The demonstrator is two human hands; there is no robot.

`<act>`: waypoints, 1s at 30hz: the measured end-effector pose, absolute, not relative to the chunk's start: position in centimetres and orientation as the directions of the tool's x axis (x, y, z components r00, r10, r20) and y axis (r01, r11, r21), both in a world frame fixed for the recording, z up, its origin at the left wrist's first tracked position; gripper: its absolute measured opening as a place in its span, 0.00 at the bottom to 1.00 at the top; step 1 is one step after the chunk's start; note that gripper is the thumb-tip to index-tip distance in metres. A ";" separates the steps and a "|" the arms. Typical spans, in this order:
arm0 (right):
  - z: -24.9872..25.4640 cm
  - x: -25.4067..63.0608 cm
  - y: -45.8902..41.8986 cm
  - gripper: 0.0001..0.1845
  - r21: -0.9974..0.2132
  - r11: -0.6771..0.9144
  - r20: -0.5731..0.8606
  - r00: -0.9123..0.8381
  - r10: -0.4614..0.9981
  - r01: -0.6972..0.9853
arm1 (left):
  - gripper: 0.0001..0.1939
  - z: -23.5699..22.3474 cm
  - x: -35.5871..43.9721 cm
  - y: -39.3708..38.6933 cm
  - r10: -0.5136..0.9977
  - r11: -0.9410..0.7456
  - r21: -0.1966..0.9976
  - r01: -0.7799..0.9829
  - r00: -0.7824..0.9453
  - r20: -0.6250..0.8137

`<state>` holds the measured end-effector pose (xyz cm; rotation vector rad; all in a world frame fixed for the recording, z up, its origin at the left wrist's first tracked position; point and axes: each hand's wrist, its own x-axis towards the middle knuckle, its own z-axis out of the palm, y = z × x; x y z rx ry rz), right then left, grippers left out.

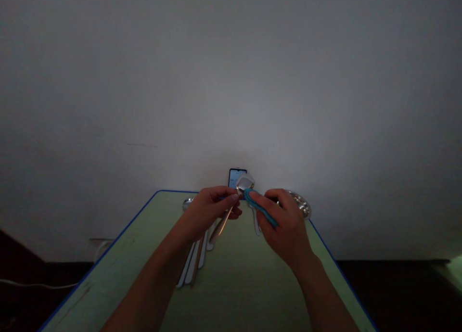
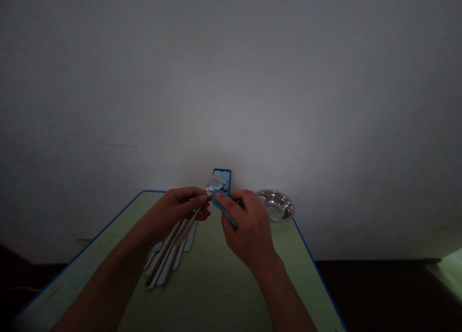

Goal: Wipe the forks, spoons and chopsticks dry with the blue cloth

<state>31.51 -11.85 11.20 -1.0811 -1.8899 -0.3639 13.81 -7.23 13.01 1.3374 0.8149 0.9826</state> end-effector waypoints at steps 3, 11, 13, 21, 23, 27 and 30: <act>11.2 31.6 -11.8 0.21 -0.122 0.553 0.815 -0.235 0.529 0.824 | 0.06 13.0 13.9 -7.2 0.917 -0.036 0.995 -0.090 0.393 0.068; 11.5 31.6 -11.8 0.19 0.051 0.459 0.784 -0.321 0.532 0.887 | 0.07 12.9 14.3 -7.2 0.911 -0.099 0.995 -0.012 0.402 0.095; 11.5 31.6 -11.7 0.19 0.061 0.444 0.778 -0.322 0.540 0.894 | 0.07 12.8 14.4 -7.2 0.905 -0.129 0.992 0.010 0.410 0.113; 11.2 31.6 -11.6 0.19 0.056 0.448 0.793 -0.312 0.523 0.892 | 0.08 12.7 14.3 -7.0 0.882 -0.221 0.972 0.085 0.442 0.162; 11.2 31.6 -11.6 0.20 0.053 0.447 0.798 -0.307 0.519 0.893 | 0.08 12.7 14.3 -6.9 0.880 -0.236 0.967 0.099 0.444 0.170; 11.2 31.6 -11.6 0.20 0.042 0.449 0.800 -0.299 0.520 0.893 | 0.08 12.6 14.1 -6.9 0.881 -0.281 0.950 0.139 0.430 0.198; 11.1 31.7 -11.5 0.19 0.023 0.445 0.802 -0.283 0.526 0.895 | 0.09 12.6 14.1 -7.0 0.884 -0.311 0.932 0.188 0.417 0.211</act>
